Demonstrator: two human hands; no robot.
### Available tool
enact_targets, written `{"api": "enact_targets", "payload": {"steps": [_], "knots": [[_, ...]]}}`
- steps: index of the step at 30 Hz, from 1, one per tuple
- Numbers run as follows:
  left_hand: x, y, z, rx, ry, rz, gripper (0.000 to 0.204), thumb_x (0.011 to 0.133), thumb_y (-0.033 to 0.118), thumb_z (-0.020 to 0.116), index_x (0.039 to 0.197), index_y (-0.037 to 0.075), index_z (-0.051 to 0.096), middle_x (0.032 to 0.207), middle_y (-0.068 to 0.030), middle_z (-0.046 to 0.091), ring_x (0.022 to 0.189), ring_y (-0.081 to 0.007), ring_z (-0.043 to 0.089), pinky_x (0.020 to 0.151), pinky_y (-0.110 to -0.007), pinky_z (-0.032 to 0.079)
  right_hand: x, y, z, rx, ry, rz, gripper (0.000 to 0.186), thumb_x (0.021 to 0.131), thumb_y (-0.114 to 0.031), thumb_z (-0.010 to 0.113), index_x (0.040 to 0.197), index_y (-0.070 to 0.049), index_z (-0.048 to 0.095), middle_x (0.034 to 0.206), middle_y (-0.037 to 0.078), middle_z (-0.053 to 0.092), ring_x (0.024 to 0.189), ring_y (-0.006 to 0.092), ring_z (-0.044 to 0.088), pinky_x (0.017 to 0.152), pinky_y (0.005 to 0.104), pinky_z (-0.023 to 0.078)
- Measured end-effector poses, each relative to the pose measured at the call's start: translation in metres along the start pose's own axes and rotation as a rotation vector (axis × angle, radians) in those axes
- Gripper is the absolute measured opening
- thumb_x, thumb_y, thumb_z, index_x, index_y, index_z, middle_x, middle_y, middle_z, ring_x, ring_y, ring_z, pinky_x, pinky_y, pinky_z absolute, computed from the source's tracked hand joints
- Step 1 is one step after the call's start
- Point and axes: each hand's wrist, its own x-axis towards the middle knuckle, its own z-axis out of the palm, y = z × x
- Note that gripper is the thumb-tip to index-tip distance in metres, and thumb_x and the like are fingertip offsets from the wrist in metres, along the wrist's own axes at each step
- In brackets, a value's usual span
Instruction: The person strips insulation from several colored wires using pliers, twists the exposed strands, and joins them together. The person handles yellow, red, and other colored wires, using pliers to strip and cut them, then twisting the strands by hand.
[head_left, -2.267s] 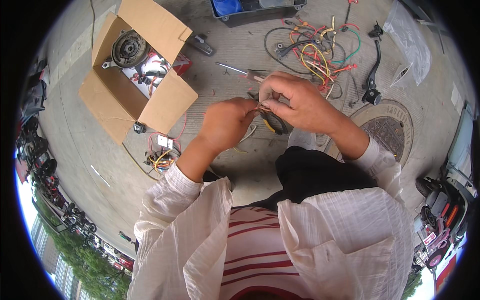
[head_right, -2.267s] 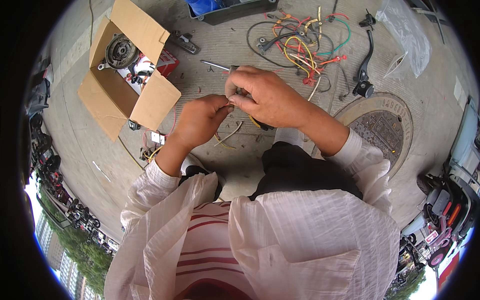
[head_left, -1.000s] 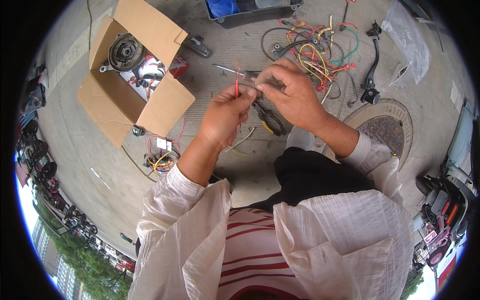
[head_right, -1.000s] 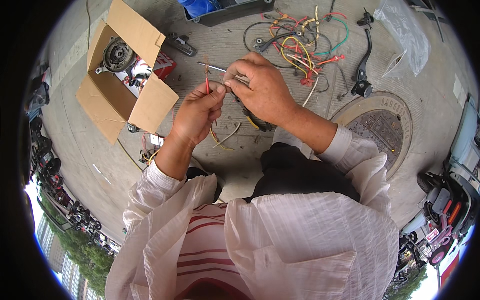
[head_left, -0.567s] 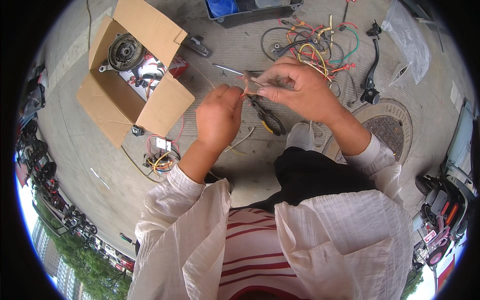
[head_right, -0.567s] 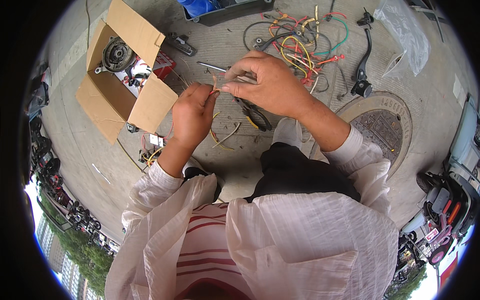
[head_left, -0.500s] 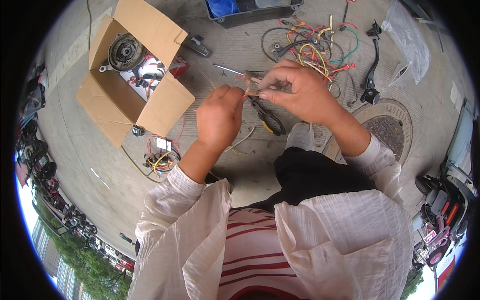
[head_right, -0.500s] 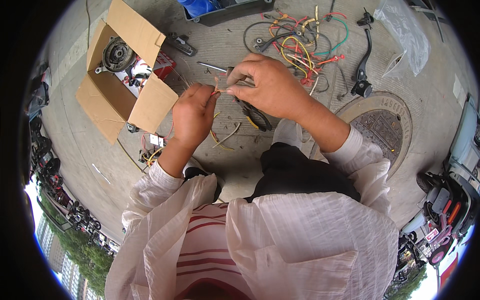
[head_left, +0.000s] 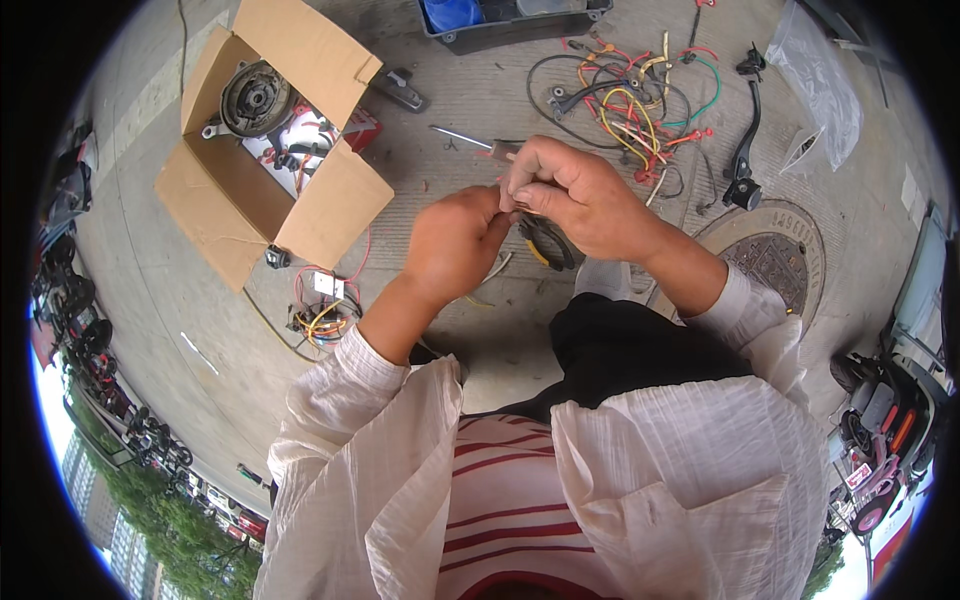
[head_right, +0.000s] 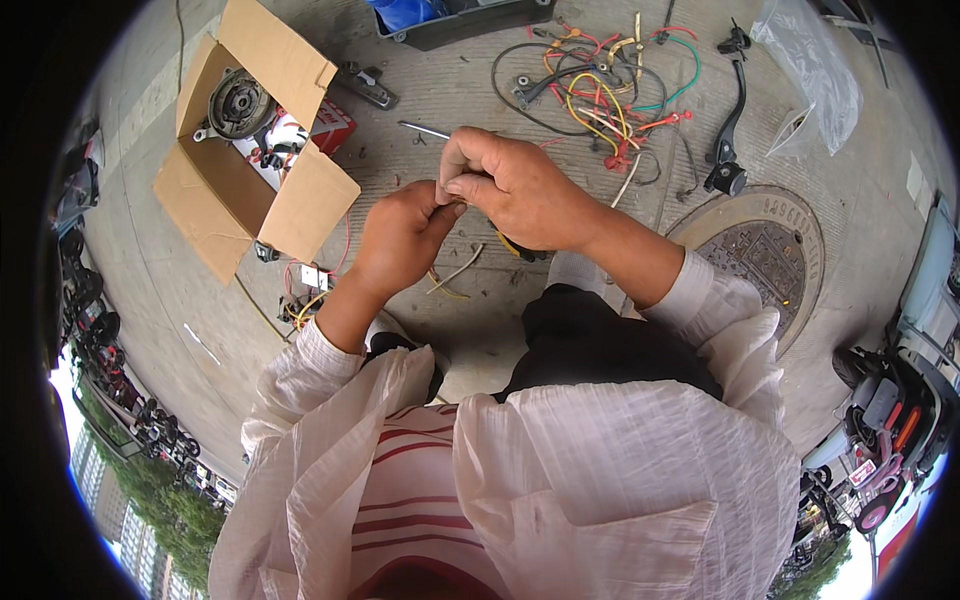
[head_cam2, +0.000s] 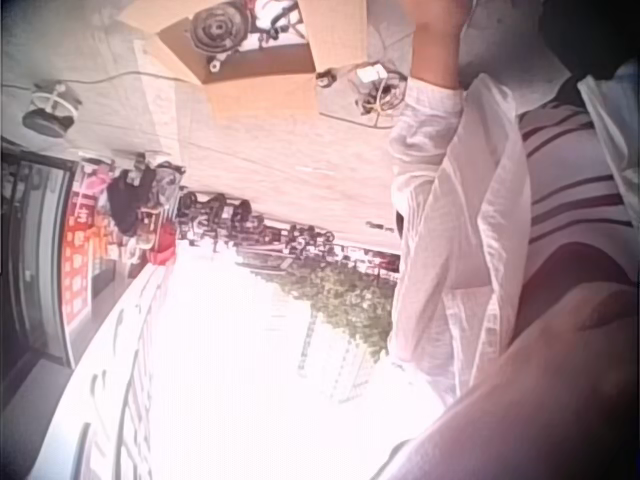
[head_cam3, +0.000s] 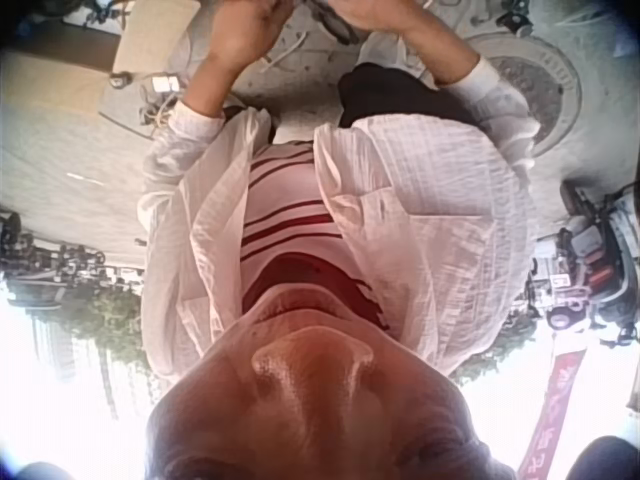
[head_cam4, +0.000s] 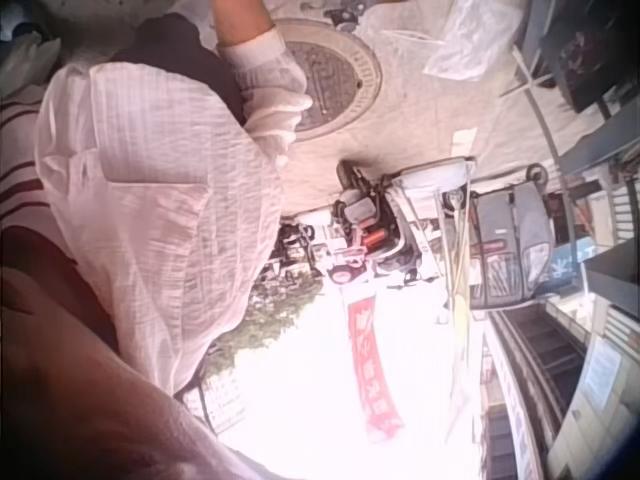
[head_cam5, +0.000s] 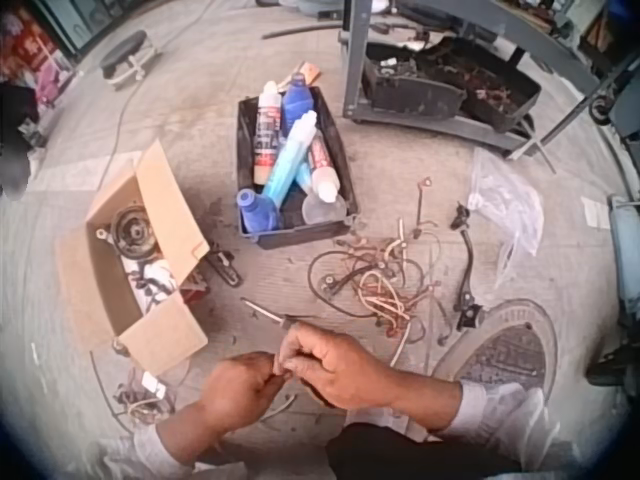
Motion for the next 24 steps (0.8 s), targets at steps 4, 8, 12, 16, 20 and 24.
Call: {"api": "enact_targets", "payload": {"steps": [4, 8, 12, 16, 20, 24], "knots": [[-0.007, -0.014, 0.000, 0.137, 0.007, -0.037, 0.010, 0.085, 0.016, 0.066, 0.090, 0.007, 0.064, 0.082, -0.0115, 0.065, 0.074, -0.0314, 0.062, 0.063, -0.041, 0.048, -0.002, 0.003, -0.014, -0.155, 0.118, 0.031, 0.008, 0.093, 0.003, 0.048, 0.098, -0.003, 0.050, 0.086, 0.003, 0.058, 0.081, 0.0107, 0.055, 0.078, 0.0259, 0.046], [-0.022, -0.073, -0.001, -0.413, 0.173, -0.463, 0.015, 0.090, 0.018, 0.065, 0.085, 0.005, 0.061, 0.078, -0.0041, 0.064, 0.064, -0.0174, 0.058, 0.058, -0.033, 0.045, -0.002, 0.008, -0.054, -0.317, 0.416, -0.039, 0.003, 0.090, -0.003, 0.055, 0.093, -0.001, 0.055, 0.081, 0.005, 0.057, 0.073, 0.0114, 0.054, 0.069, 0.0272, 0.045], [0.002, -0.031, -0.022, -1.283, 0.149, -0.682, 0.011, 0.096, 0.017, 0.059, 0.091, 0.007, 0.061, 0.092, -0.0033, 0.065, 0.055, -0.0065, 0.043, 0.050, -0.023, 0.039, -0.005, 0.000, -0.036, -0.344, 0.260, 0.147, 0.008, 0.087, -0.009, 0.064, 0.090, -0.003, 0.063, 0.084, 0.006, 0.057, 0.075, 0.0124, 0.056, 0.068, 0.0266, 0.045], [0.021, 0.017, -0.017, -1.459, 0.053, -0.725, 0.012, 0.098, 0.018, 0.055, 0.097, 0.007, 0.059, 0.096, -0.0061, 0.065, 0.052, -0.0058, 0.040, 0.046, -0.022, 0.037, -0.001, -0.010, -0.013, -0.559, 0.223, -0.075, 0.012, 0.083, -0.015, 0.069, 0.090, -0.007, 0.068, 0.091, 0.007, 0.058, 0.087, 0.0213, 0.059, 0.076, 0.0316, 0.048], [0.023, 0.017, -0.010, -1.550, -0.034, -0.681, 0.013, 0.099, 0.015, 0.052, 0.101, 0.004, 0.058, 0.100, -0.0090, 0.066, 0.064, -0.0112, 0.060, 0.055, -0.025, 0.051, 0.002, -0.010, -0.008, -0.516, 0.301, -0.103, 0.011, 0.082, -0.015, 0.068, 0.090, -0.007, 0.068, 0.091, 0.007, 0.059, 0.086, 0.0239, 0.060, 0.077, 0.0337, 0.048], [0.024, 0.018, -0.009, -1.509, -0.068, -0.616, 0.013, 0.099, 0.013, 0.052, 0.101, 0.002, 0.059, 0.097, -0.0096, 0.067, 0.077, -0.0146, 0.066, 0.065, -0.028, 0.055, 0.000, -0.009, -0.007, -0.503, 0.382, -0.106, 0.010, 0.082, -0.013, 0.067, 0.089, -0.007, 0.068, 0.091, 0.007, 0.059, 0.085, 0.0227, 0.060, 0.076, 0.0329, 0.048]]}}
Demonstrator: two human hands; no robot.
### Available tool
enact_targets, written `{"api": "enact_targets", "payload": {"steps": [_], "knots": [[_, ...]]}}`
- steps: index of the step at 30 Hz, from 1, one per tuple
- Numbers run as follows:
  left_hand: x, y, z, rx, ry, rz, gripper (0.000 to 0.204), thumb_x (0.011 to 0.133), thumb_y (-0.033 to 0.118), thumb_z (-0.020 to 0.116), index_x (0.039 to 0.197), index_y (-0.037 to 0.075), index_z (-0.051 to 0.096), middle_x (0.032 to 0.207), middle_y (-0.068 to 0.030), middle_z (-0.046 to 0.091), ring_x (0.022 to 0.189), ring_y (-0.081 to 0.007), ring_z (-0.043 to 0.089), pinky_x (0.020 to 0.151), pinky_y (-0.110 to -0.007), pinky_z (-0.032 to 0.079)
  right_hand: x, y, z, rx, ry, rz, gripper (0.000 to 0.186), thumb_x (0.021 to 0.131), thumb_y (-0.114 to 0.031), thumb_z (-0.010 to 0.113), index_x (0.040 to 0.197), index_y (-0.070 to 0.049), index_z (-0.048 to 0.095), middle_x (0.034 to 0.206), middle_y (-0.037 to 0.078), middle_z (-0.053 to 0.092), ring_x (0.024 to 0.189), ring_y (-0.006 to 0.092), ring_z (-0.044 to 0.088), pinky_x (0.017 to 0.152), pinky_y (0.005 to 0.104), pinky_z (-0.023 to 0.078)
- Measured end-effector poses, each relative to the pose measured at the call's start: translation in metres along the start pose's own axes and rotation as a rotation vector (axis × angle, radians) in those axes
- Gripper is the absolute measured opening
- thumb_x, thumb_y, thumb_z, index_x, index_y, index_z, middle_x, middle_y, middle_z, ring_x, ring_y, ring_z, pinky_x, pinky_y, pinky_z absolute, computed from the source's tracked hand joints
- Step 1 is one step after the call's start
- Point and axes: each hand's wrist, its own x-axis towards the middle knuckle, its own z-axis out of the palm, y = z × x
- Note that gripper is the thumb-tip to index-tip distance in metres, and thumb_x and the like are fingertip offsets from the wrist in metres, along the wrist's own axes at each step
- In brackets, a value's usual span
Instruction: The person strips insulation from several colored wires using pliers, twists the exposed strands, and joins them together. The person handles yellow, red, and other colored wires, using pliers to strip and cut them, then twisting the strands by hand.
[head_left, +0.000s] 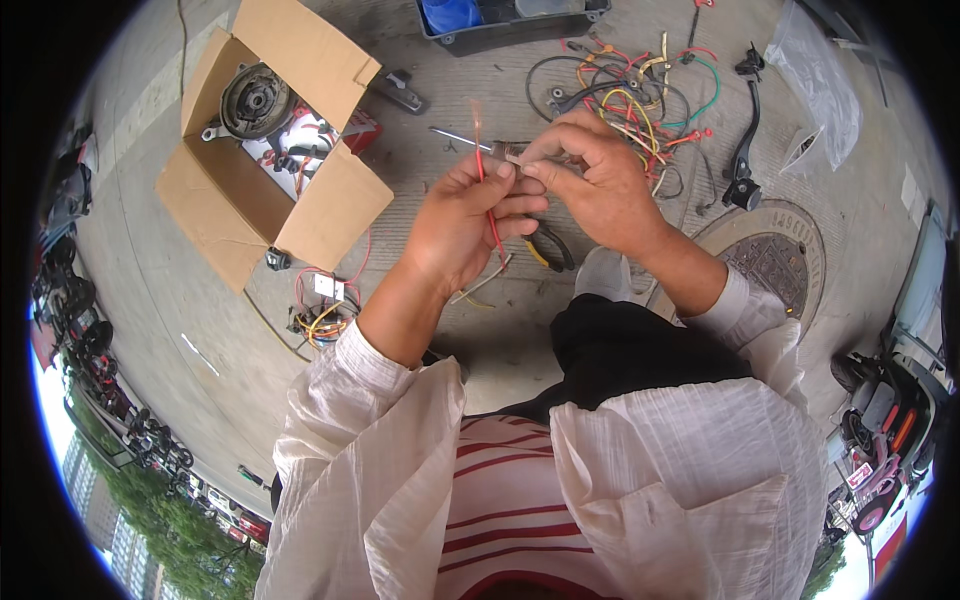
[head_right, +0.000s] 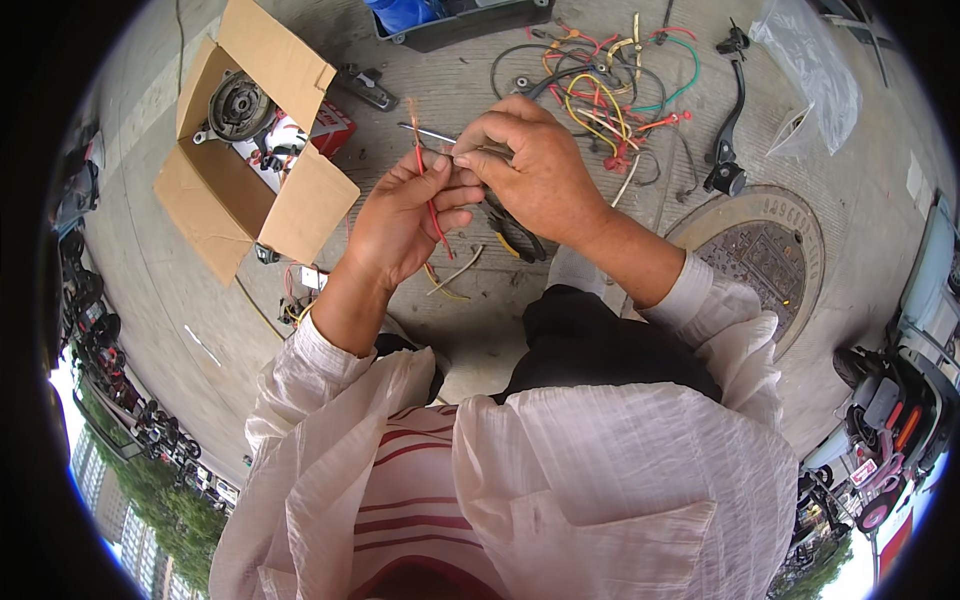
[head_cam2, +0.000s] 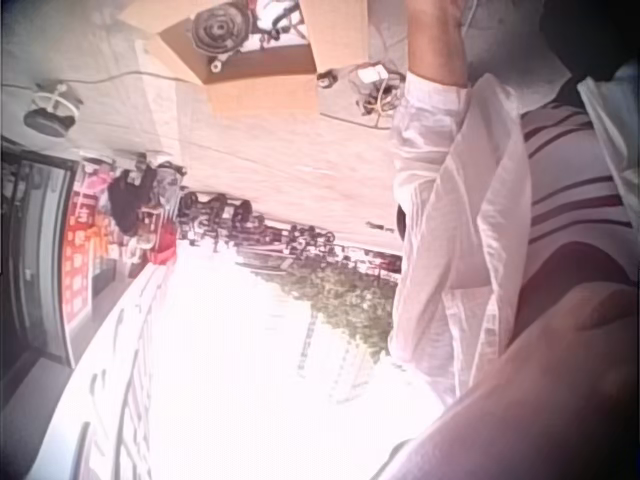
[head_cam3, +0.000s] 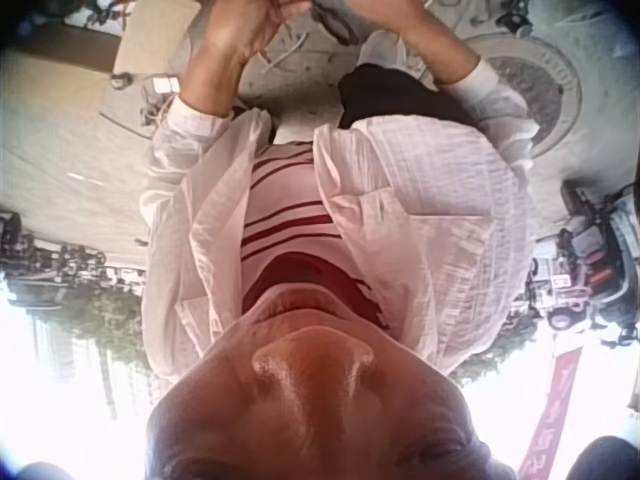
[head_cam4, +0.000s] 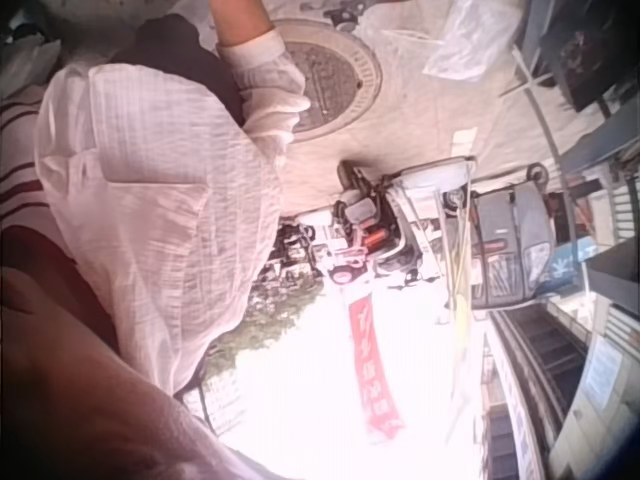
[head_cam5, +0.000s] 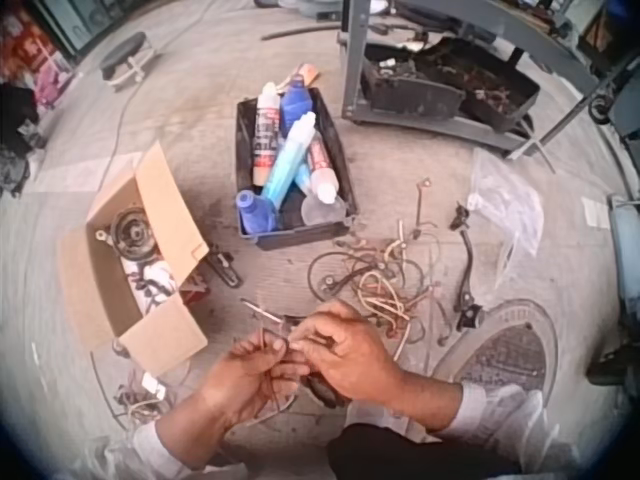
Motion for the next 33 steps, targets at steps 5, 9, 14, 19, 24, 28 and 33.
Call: {"api": "enact_targets", "payload": {"steps": [5, 9, 14, 19, 24, 28, 33], "knots": [[0.004, -0.011, -0.018, 0.141, -0.103, 0.109, 0.014, 0.098, 0.014, 0.055, 0.095, 0.004, 0.063, 0.086, -0.0029, 0.063, 0.075, -0.0095, 0.058, 0.065, -0.022, 0.046, 0.001, -0.003, 0.001, 0.009, -0.007, 0.031, 0.010, 0.081, -0.010, 0.067, 0.089, -0.006, 0.069, 0.090, 0.008, 0.059, 0.082, 0.0219, 0.059, 0.073, 0.0315, 0.048], [0.002, -0.010, -0.009, 0.718, 0.113, 0.355, 0.010, 0.093, 0.011, 0.060, 0.089, 0.003, 0.064, 0.076, -0.0007, 0.057, 0.070, -0.0115, 0.053, 0.063, -0.027, 0.043, 0.001, 0.004, -0.003, 0.051, 0.026, 0.080, 0.011, 0.084, -0.014, 0.068, 0.091, -0.006, 0.069, 0.087, 0.007, 0.059, 0.079, 0.0196, 0.058, 0.069, 0.0303, 0.046], [-0.001, -0.008, -0.017, 1.321, 0.165, 0.799, 0.007, 0.083, 0.006, 0.065, 0.089, 0.004, 0.062, 0.074, -0.0135, 0.057, 0.070, -0.0304, 0.058, 0.064, -0.039, 0.046, 0.011, 0.007, -0.015, 0.133, 0.088, 0.070, 0.023, 0.088, -0.027, 0.067, 0.095, -0.006, 0.071, 0.084, 0.007, 0.061, 0.074, 0.0167, 0.054, 0.065, 0.0301, 0.044], [-0.001, -0.010, -0.021, 1.535, 0.158, 0.871, 0.008, 0.080, 0.003, 0.066, 0.086, 0.003, 0.060, 0.077, -0.0136, 0.058, 0.074, -0.0351, 0.057, 0.066, -0.042, 0.047, 0.010, 0.005, -0.021, -0.042, -0.284, 0.065, 0.024, 0.084, -0.026, 0.069, 0.094, -0.004, 0.071, 0.081, 0.010, 0.063, 0.075, 0.0200, 0.059, 0.066, 0.0320, 0.047], [-0.002, -0.011, -0.026, 1.633, 0.124, 0.896, 0.009, 0.081, 0.005, 0.065, 0.089, 0.004, 0.061, 0.078, -0.0133, 0.058, 0.076, -0.0344, 0.058, 0.068, -0.043, 0.047, 0.009, 0.000, -0.019, -0.049, -0.385, 0.138, 0.015, 0.082, -0.017, 0.067, 0.086, -0.002, 0.066, 0.080, 0.011, 0.064, 0.077, 0.0242, 0.063, 0.069, 0.0347, 0.049], [-0.002, -0.013, -0.028, 1.655, 0.108, 0.812, 0.009, 0.083, 0.009, 0.065, 0.090, 0.004, 0.062, 0.081, -0.0146, 0.060, 0.078, -0.0352, 0.059, 0.069, -0.044, 0.047, 0.007, -0.001, -0.015, -0.142, -0.328, -0.002, 0.011, 0.084, -0.009, 0.064, 0.091, -0.001, 0.060, 0.084, 0.008, 0.063, 0.079, 0.0182, 0.061, 0.072, 0.0321, 0.049], [-0.005, -0.011, -0.022, 1.499, 0.084, 0.666, 0.012, 0.085, 0.011, 0.065, 0.093, 0.002, 0.063, 0.083, -0.0169, 0.063, 0.078, -0.0372, 0.060, 0.068, -0.043, 0.047, 0.003, -0.011, -0.007, 0.045, -0.257, -0.001, 0.011, 0.086, -0.006, 0.061, 0.095, -0.002, 0.057, 0.086, 0.008, 0.061, 0.082, 0.0191, 0.061, 0.074, 0.0320, 0.049]]}}
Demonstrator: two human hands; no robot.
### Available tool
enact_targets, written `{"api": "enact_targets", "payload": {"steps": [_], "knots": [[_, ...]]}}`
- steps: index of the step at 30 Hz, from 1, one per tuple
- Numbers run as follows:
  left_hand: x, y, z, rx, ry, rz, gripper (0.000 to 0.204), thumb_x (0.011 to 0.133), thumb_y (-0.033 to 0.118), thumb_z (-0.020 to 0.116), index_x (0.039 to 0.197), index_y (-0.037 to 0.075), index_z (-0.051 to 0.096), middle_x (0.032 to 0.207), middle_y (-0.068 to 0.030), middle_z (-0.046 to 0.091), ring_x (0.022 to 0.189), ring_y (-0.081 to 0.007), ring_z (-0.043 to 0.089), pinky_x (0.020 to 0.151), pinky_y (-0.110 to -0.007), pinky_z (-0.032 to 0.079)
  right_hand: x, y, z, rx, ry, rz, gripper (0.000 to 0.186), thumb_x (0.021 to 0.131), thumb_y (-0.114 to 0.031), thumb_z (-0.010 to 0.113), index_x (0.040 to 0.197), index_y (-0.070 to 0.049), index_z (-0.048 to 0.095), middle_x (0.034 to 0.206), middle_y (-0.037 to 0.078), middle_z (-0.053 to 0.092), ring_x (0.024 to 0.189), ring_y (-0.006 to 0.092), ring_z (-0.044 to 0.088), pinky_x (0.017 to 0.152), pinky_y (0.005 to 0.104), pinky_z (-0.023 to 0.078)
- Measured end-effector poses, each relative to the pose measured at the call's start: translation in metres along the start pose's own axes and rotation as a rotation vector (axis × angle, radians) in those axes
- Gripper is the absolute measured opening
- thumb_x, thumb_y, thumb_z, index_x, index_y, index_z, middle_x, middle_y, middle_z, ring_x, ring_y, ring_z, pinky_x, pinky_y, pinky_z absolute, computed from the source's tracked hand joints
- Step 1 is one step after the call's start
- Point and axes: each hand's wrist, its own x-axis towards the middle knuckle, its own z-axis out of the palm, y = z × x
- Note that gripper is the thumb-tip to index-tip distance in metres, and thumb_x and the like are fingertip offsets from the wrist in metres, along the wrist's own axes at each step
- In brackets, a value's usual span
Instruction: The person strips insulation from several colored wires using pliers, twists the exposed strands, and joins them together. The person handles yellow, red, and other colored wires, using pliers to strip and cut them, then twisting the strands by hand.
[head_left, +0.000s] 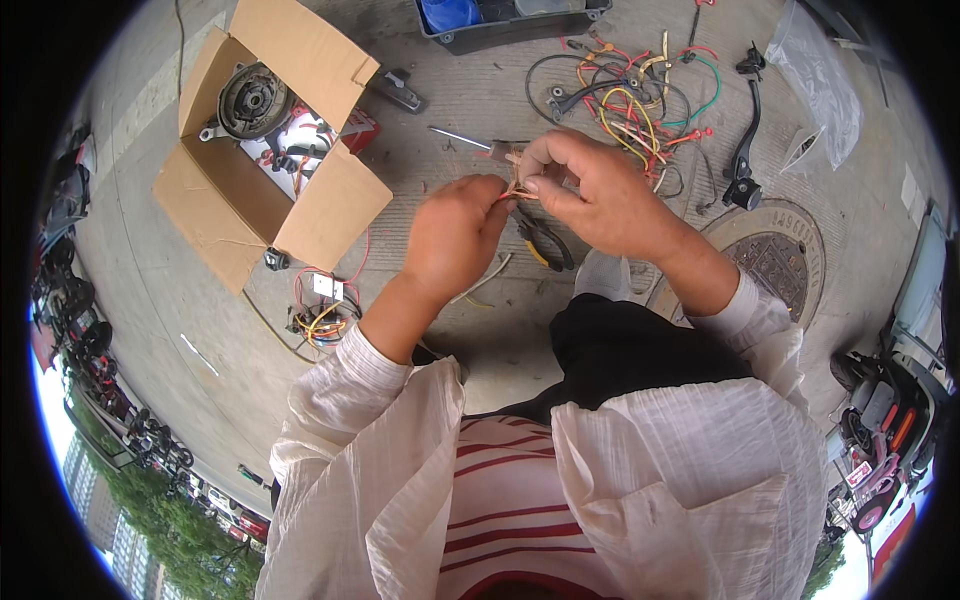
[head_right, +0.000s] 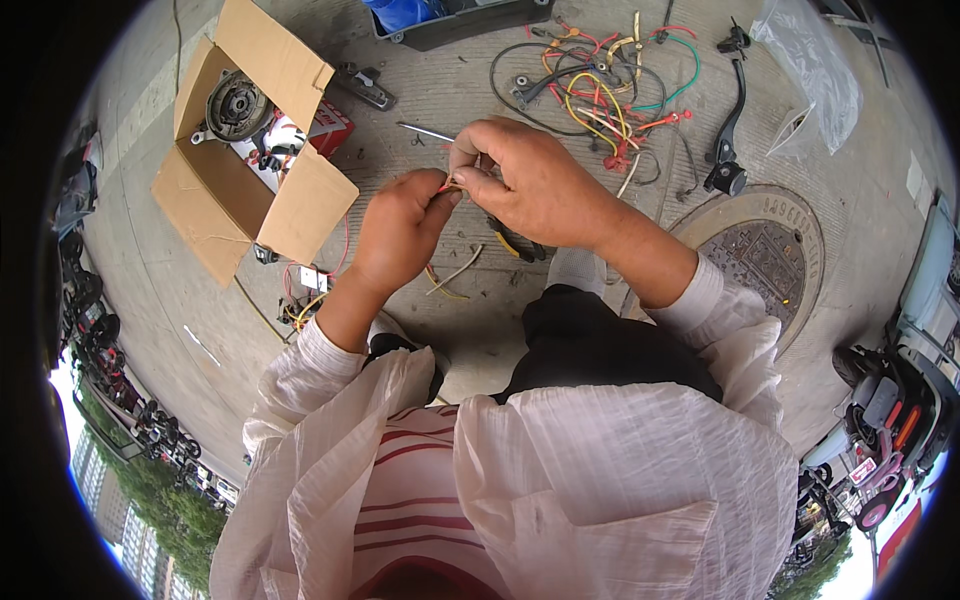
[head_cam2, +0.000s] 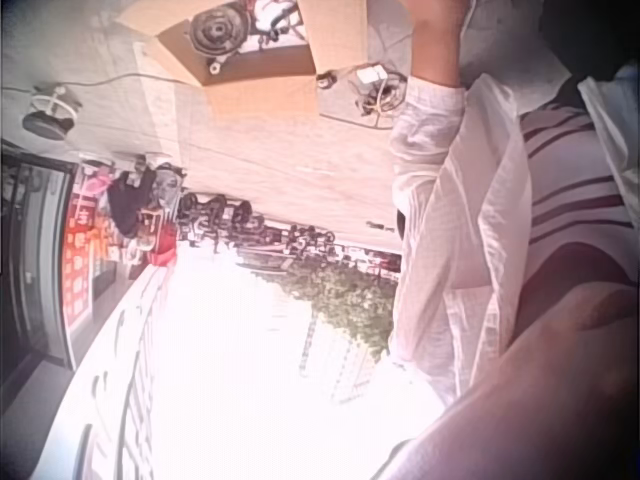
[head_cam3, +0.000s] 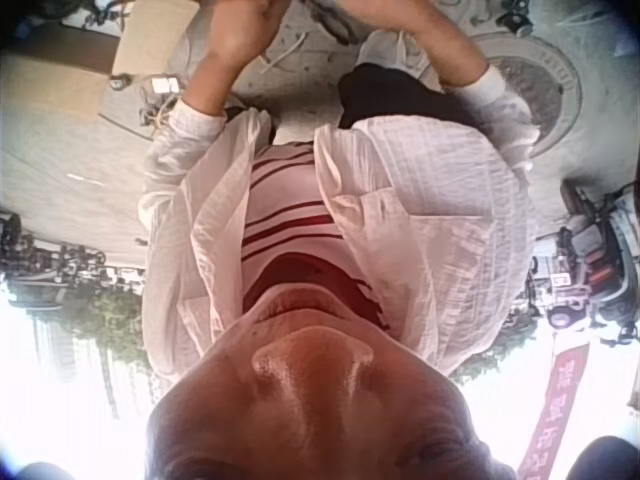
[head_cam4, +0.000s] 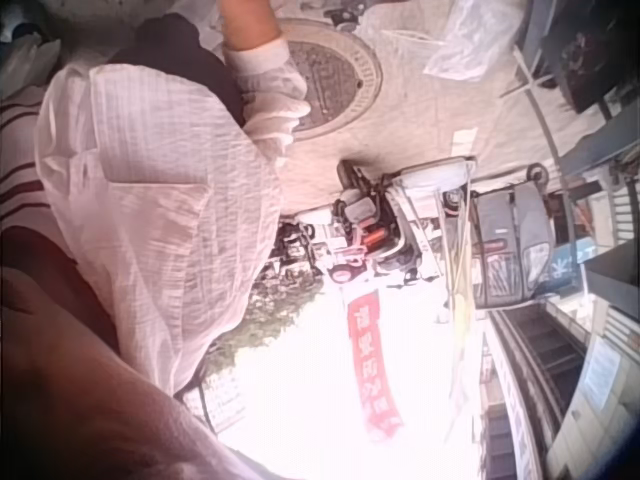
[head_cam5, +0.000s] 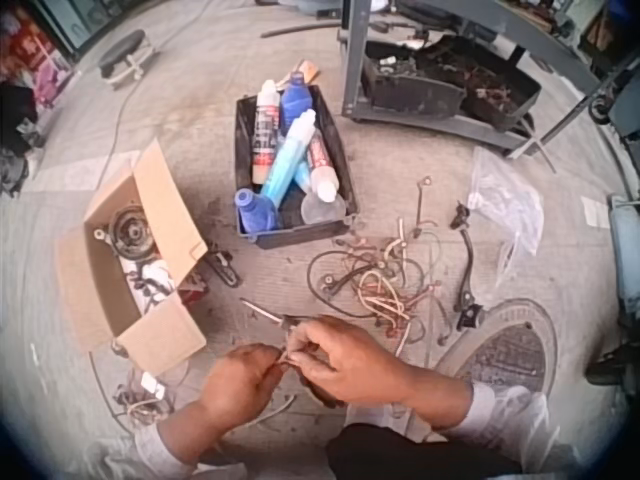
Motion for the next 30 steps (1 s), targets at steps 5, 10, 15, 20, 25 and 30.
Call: {"api": "enact_targets", "payload": {"steps": [5, 10, 15, 20, 25, 30], "knots": [[-0.001, 0.006, 0.000, -0.080, -0.086, -0.029, 0.015, 0.085, 0.012, 0.065, 0.095, 0.002, 0.063, 0.086, -0.0169, 0.065, 0.078, -0.0367, 0.062, 0.067, -0.042, 0.048, 0.000, 0.007, 0.010, -0.015, 0.050, -0.254, 0.007, 0.088, -0.007, 0.058, 0.092, -0.001, 0.055, 0.084, 0.010, 0.061, 0.079, 0.0229, 0.060, 0.074, 0.0339, 0.049], [-0.008, -0.002, 0.004, -0.006, -0.127, -0.021, 0.012, 0.086, 0.015, 0.063, 0.093, 0.005, 0.062, 0.084, -0.0152, 0.065, 0.078, -0.0371, 0.062, 0.065, -0.045, 0.048, -0.002, 0.006, 0.013, 0.273, -0.129, 0.046, 0.002, 0.091, -0.003, 0.052, 0.092, -0.002, 0.053, 0.085, 0.005, 0.058, 0.081, 0.0149, 0.056, 0.075, 0.0299, 0.047], [-0.027, -0.043, 0.005, 0.061, -0.009, -0.155, 0.013, 0.088, 0.018, 0.063, 0.092, 0.006, 0.060, 0.077, -0.0145, 0.062, 0.069, -0.0335, 0.060, 0.060, -0.042, 0.047, -0.002, 0.030, -0.019, 0.276, 0.135, 0.101, 0.003, 0.092, -0.004, 0.053, 0.094, -0.002, 0.055, 0.082, 0.002, 0.058, 0.076, 0.0121, 0.052, 0.072, 0.0271, 0.045], [-0.021, -0.072, -0.016, -0.884, 0.198, -0.738, 0.016, 0.094, 0.021, 0.061, 0.092, 0.006, 0.059, 0.078, -0.0052, 0.063, 0.055, -0.0123, 0.049, 0.050, -0.027, 0.042, -0.004, 0.042, -0.030, 0.095, 0.194, 0.122, 0.009, 0.090, -0.008, 0.058, 0.094, -0.001, 0.061, 0.084, 0.003, 0.058, 0.077, 0.0137, 0.054, 0.072, 0.0270, 0.046], [0.016, 0.005, -0.017, -1.378, 0.065, -0.656, 0.015, 0.098, 0.020, 0.055, 0.097, 0.005, 0.057, 0.087, -0.0052, 0.064, 0.053, -0.0068, 0.044, 0.047, -0.022, 0.041, 0.000, 0.025, -0.001, 0.129, 0.144, 0.105, 0.012, 0.087, -0.011, 0.064, 0.093, -0.001, 0.066, 0.093, 0.007, 0.056, 0.086, 0.0180, 0.056, 0.076, 0.0301, 0.046], [0.022, 0.021, -0.005, -1.572, -0.041, -0.688, 0.016, 0.098, 0.018, 0.053, 0.102, 0.002, 0.053, 0.088, -0.0100, 0.065, 0.054, -0.0115, 0.053, 0.048, -0.028, 0.050, 0.004, 0.017, 0.011, 0.170, 0.225, 0.108, 0.013, 0.085, -0.012, 0.066, 0.092, -0.002, 0.067, 0.092, 0.009, 0.057, 0.088, 0.0216, 0.057, 0.079, 0.0322, 0.046]]}}
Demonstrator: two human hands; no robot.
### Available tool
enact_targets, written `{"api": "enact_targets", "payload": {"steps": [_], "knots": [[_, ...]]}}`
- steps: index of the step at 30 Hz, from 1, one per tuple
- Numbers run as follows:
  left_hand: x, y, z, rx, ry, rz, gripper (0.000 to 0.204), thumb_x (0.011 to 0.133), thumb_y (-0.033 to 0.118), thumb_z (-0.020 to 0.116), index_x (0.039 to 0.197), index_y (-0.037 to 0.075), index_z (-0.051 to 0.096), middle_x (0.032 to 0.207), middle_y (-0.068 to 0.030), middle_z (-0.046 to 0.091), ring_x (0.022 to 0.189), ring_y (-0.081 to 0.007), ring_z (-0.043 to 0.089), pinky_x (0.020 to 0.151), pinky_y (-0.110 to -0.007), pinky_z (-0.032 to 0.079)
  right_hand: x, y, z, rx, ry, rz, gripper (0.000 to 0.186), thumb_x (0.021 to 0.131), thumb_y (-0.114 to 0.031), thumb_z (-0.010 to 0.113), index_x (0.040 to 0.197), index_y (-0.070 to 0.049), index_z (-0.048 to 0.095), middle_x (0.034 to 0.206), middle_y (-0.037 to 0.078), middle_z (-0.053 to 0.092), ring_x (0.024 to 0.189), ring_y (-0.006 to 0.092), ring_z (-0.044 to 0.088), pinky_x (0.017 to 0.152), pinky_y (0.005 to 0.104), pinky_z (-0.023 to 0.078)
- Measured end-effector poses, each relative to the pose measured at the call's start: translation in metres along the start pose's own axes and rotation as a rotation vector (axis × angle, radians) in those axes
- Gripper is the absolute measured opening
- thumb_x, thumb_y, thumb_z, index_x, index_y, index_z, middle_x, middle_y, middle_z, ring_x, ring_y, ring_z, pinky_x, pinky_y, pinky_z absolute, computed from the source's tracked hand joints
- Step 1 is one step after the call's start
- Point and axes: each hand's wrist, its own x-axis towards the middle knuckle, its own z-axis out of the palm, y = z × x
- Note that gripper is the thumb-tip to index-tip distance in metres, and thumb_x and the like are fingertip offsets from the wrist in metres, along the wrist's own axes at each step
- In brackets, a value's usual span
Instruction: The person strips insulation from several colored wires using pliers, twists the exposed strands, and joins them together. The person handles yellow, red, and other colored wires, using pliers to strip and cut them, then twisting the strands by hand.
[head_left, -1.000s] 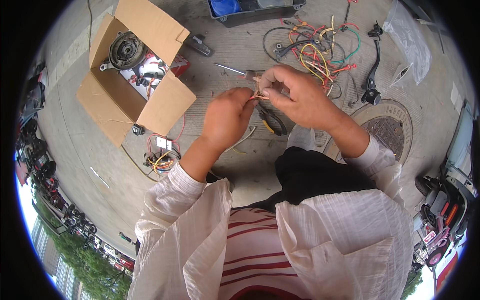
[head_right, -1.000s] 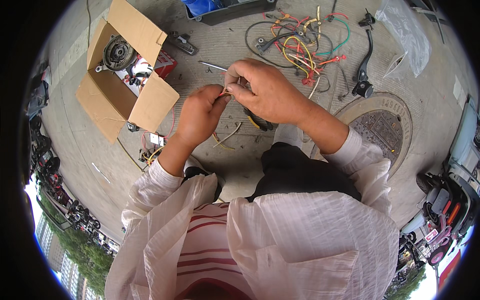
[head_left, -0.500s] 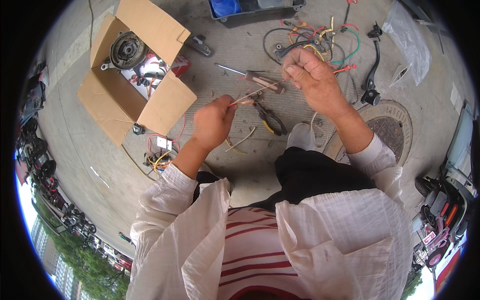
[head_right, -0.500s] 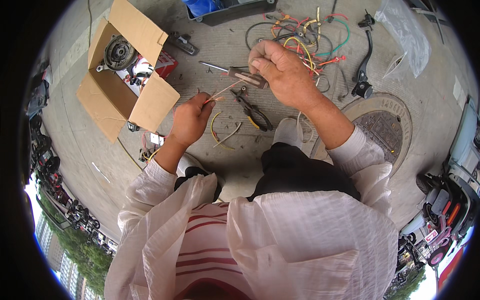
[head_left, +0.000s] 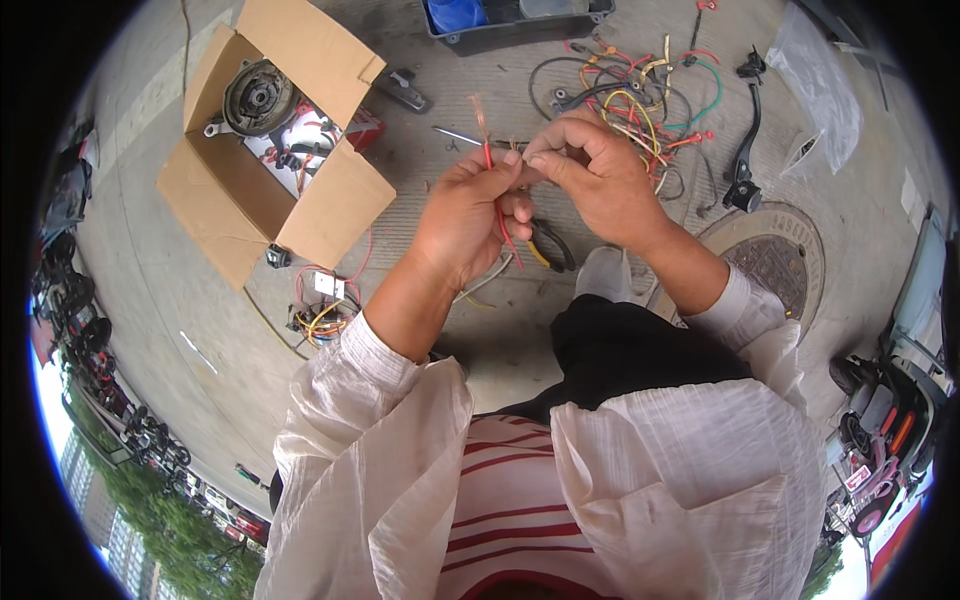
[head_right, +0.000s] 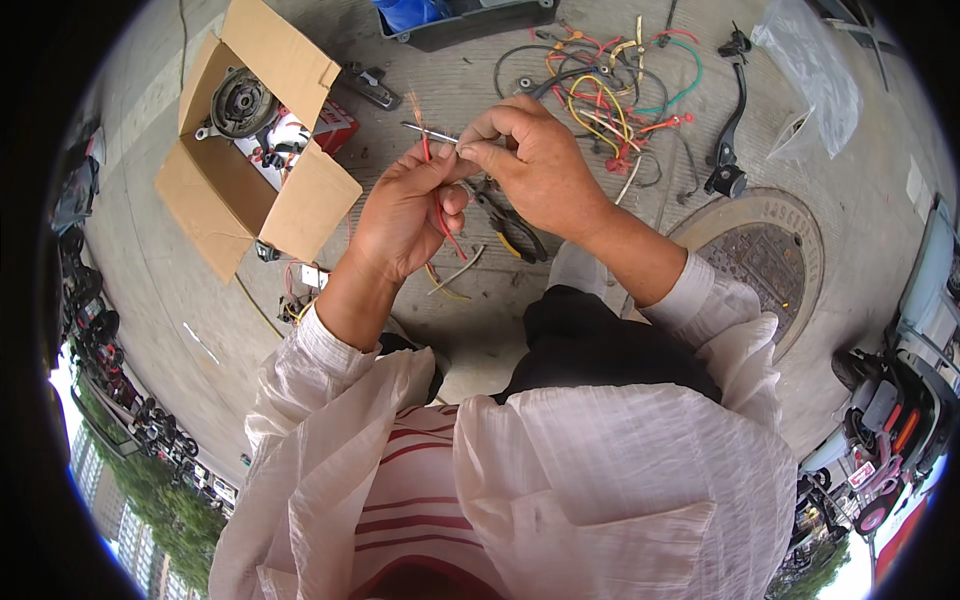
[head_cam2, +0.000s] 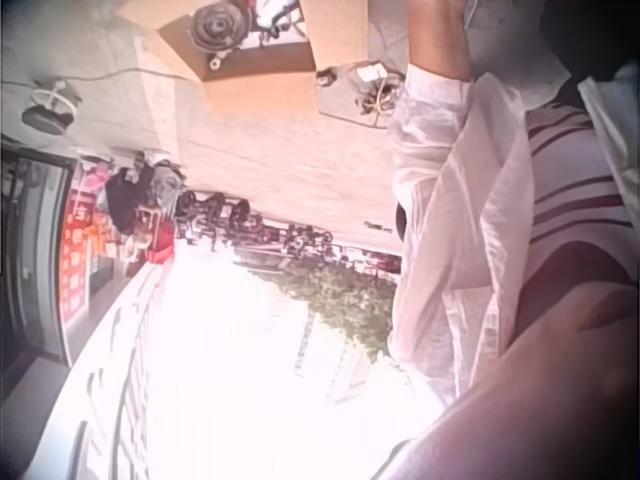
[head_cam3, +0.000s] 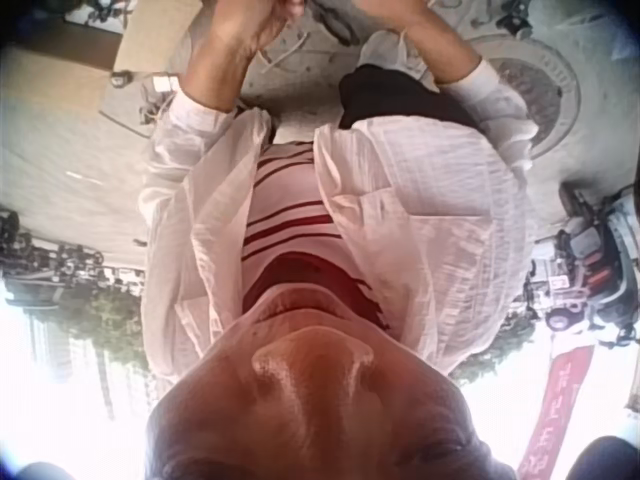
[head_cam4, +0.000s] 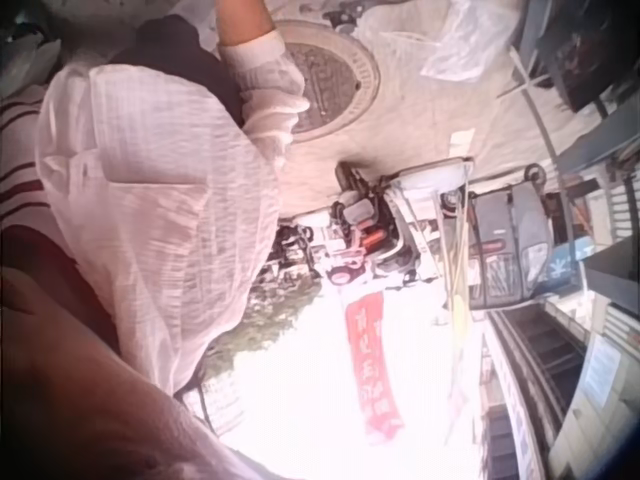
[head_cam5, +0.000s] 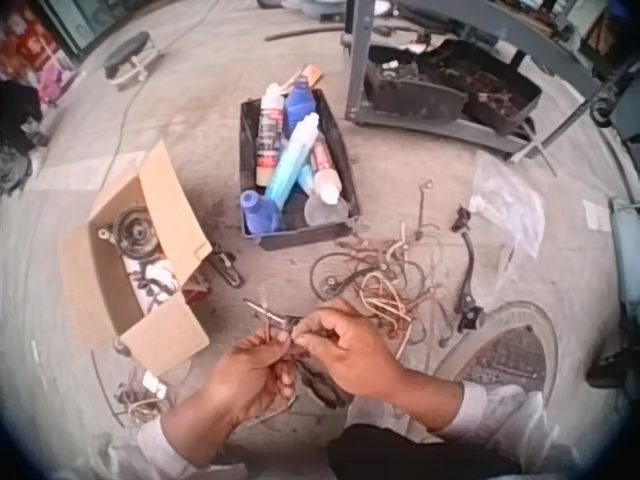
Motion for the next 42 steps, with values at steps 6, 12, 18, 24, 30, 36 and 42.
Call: {"api": "enact_targets", "payload": {"steps": [6, 12, 18, 24, 30, 36, 42], "knots": [[0.001, -0.011, 0.000, 0.135, -0.032, 0.058, 0.011, 0.099, 0.014, 0.051, 0.098, 0.006, 0.059, 0.085, -0.0025, 0.062, 0.057, -0.0060, 0.046, 0.051, -0.019, 0.036, -0.003, -0.006, -0.004, -0.124, 0.064, -0.087, 0.011, 0.084, -0.011, 0.066, 0.089, -0.002, 0.068, 0.088, 0.009, 0.059, 0.088, 0.0216, 0.057, 0.078, 0.0322, 0.046], [-0.001, -0.007, -0.003, 0.523, 0.033, 0.234, 0.011, 0.095, 0.014, 0.060, 0.089, 0.004, 0.062, 0.074, 0.0017, 0.053, 0.065, -0.0059, 0.046, 0.053, -0.023, 0.036, -0.005, -0.001, -0.002, -0.143, 0.082, -0.114, 0.014, 0.086, -0.015, 0.067, 0.089, -0.002, 0.068, 0.085, 0.008, 0.059, 0.081, 0.0200, 0.058, 0.073, 0.0310, 0.047], [0.001, -0.011, -0.021, 1.503, 0.159, 0.869, 0.009, 0.082, 0.005, 0.065, 0.089, 0.004, 0.060, 0.083, -0.0146, 0.062, 0.076, -0.0303, 0.061, 0.063, -0.040, 0.049, 0.004, -0.012, -0.021, -0.029, 0.142, -0.022, 0.023, 0.088, -0.026, 0.069, 0.091, -0.003, 0.069, 0.086, 0.008, 0.059, 0.076, 0.0184, 0.057, 0.069, 0.0296, 0.046], [0.000, -0.015, -0.026, 1.710, 0.135, 0.931, 0.007, 0.081, 0.003, 0.064, 0.086, 0.003, 0.058, 0.080, -0.0140, 0.059, 0.074, -0.0354, 0.059, 0.065, -0.044, 0.048, 0.002, -0.010, -0.022, -0.386, -0.159, -0.209, 0.024, 0.081, -0.026, 0.073, 0.089, -0.004, 0.069, 0.086, 0.010, 0.062, 0.081, 0.0259, 0.061, 0.073, 0.0357, 0.048], [-0.003, -0.015, -0.028, 1.919, 0.086, 0.971, 0.016, 0.072, 0.002, 0.059, 0.085, 0.009, 0.061, 0.082, -0.0077, 0.059, 0.077, -0.0277, 0.061, 0.064, -0.040, 0.051, 0.003, -0.008, -0.021, -0.336, -0.234, -0.094, 0.016, 0.079, -0.018, 0.069, 0.083, -0.002, 0.067, 0.088, 0.012, 0.063, 0.084, 0.0290, 0.062, 0.075, 0.0390, 0.049], [-0.005, -0.013, -0.031, 1.934, 0.062, 0.880, 0.006, 0.081, 0.008, 0.063, 0.085, 0.007, 0.058, 0.082, -0.0106, 0.060, 0.076, -0.0314, 0.061, 0.064, -0.041, 0.051, 0.002, -0.011, -0.018, -0.251, -0.277, 0.088, 0.014, 0.082, -0.014, 0.062, 0.086, -0.001, 0.064, 0.085, 0.015, 0.063, 0.082, 0.0298, 0.062, 0.074, 0.0375, 0.049], [-0.006, -0.012, -0.032, 1.793, 0.065, 0.778, 0.011, 0.084, 0.012, 0.064, 0.086, 0.004, 0.057, 0.083, -0.0143, 0.061, 0.078, -0.0362, 0.060, 0.066, -0.045, 0.048, 0.001, -0.004, -0.018, -0.303, -0.205, -0.116, 0.010, 0.084, -0.004, 0.062, 0.093, 0.000, 0.060, 0.082, 0.008, 0.061, 0.078, 0.0188, 0.060, 0.072, 0.0319, 0.048]]}}
